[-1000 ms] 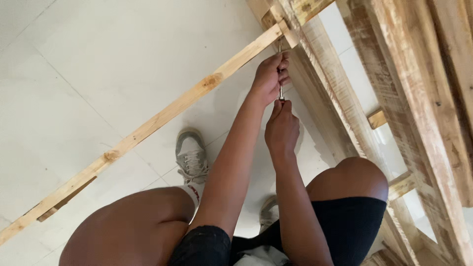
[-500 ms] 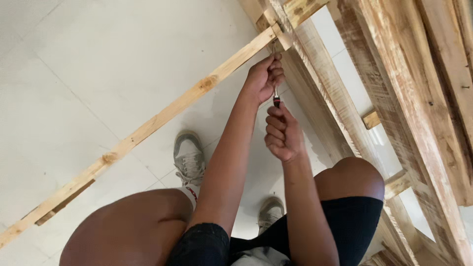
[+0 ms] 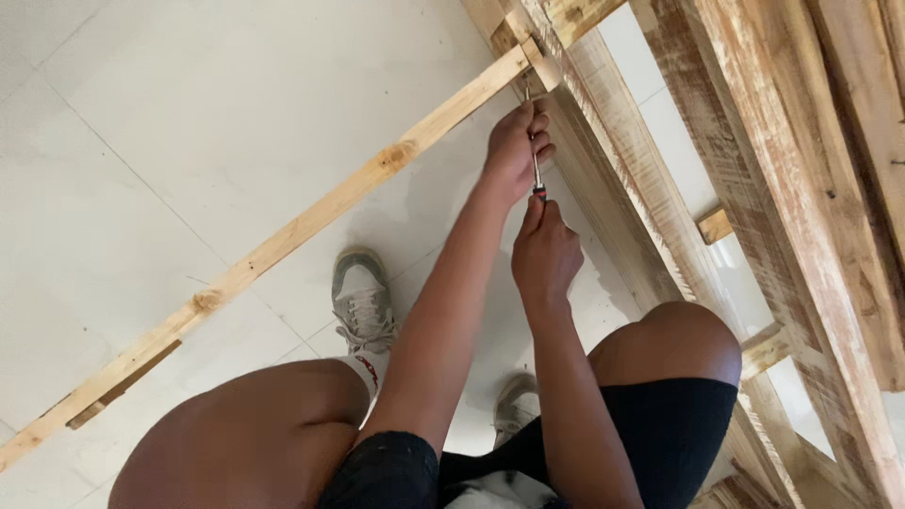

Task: The person uses a screwdriver to tighten a screw in a wooden frame while kneeling on the floor. They then lift a long wooden slat and place it onto a stack of similar wooden components.

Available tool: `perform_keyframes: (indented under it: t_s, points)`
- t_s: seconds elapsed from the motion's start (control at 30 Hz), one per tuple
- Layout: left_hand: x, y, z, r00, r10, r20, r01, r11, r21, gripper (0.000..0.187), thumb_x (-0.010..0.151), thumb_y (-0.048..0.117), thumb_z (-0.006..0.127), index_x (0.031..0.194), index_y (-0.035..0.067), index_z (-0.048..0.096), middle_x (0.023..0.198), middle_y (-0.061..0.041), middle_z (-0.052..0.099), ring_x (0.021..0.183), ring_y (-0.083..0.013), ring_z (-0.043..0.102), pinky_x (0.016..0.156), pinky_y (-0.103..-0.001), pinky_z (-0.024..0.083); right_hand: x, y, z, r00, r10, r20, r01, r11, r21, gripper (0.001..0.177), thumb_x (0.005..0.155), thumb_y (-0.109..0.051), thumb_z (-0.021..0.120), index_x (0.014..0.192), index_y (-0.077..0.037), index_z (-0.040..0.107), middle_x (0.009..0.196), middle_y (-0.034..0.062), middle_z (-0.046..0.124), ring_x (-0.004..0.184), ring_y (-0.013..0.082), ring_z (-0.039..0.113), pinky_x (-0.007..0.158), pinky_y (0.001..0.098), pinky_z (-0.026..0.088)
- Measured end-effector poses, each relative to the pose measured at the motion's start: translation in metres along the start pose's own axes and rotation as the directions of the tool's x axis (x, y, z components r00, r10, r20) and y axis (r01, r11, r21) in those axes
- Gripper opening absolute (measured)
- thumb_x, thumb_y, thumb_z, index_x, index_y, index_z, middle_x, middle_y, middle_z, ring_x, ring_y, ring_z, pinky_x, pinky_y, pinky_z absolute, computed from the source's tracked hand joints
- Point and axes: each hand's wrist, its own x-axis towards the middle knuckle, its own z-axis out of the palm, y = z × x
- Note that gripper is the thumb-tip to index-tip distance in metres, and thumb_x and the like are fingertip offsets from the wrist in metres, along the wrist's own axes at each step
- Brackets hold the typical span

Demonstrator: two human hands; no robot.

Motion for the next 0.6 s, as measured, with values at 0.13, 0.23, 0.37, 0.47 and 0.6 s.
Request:
perform_keyframes:
  t_s: [0.13,0.23,0.37,0.47,0.6]
  points:
    - [0.014,-0.013,-0.017,0.998,0.023,-0.058,-0.018,0.995,0.101,0.025,0.112,0.029,0.037,0.101,0.016,0.056,0.07,0.013,0.031,0.049,-0.0036,0.027,0.045,-0.026,0.034,0.016,0.019,-0.002,0.99,-0.018,0.14,-0.017,0.969,0.246,0.05,0.116,-0.04,0.038,0.084,-0.009,0.058,0.07,0.0207,0.064,0.076,0.0493,0.067,0.063,0.055,0.051]
    - [0.016,-0.006,-0.008,1.0,0.004,0.03,-0.002,0.998,-0.06,0.022,0.111,0.024,0.039,0.1,0.014,0.056,0.071,0.013,0.029,0.051,-0.0052,0.024,0.049,-0.026,0.033,0.033,0.032,-0.024,0.63,-0.307,0.714,-0.763,-0.074,0.642,0.04,0.112,-0.044,0.035,0.08,-0.022,0.039,0.056,-0.0163,0.017,0.036,-0.0022,0.017,0.029,0.0152,0.016]
    - [0.014,-0.006,0.002,1.0,-0.023,-0.017,0.021,0.992,-0.125,0.021,0.11,0.023,0.043,0.1,0.012,0.058,0.069,0.009,0.03,0.053,-0.0081,0.024,0.053,-0.029,0.03,0.045,0.047,-0.031,0.496,-0.592,0.635,-0.856,-0.457,0.242,0.033,0.112,-0.035,0.046,0.085,-0.016,0.046,0.052,-0.0105,0.029,0.035,-0.0001,0.021,0.03,0.0182,0.014]
    - [0.014,-0.005,-0.004,0.999,-0.032,-0.027,0.027,0.986,-0.164,0.022,0.109,0.023,0.047,0.102,0.008,0.061,0.065,0.008,0.032,0.051,-0.0088,0.023,0.052,-0.029,0.026,0.042,0.038,-0.022,0.49,-0.459,0.741,-0.871,-0.297,0.392,0.037,0.107,-0.044,0.05,0.079,-0.02,0.046,0.052,-0.0103,0.021,0.036,0.0025,0.01,0.031,0.0218,0.005]
    - [-0.009,0.016,0.016,0.992,-0.084,-0.095,0.069,0.986,-0.149,0.021,0.109,0.02,0.048,0.096,0.009,0.058,0.065,0.007,0.03,0.05,-0.0078,0.02,0.047,-0.027,0.026,0.02,-0.017,-0.059,0.668,0.039,0.743,-0.735,0.195,0.65,0.044,0.106,-0.048,0.045,0.074,-0.019,0.035,0.059,-0.008,0.017,0.047,0.0071,0.007,0.041,0.0259,0.005]
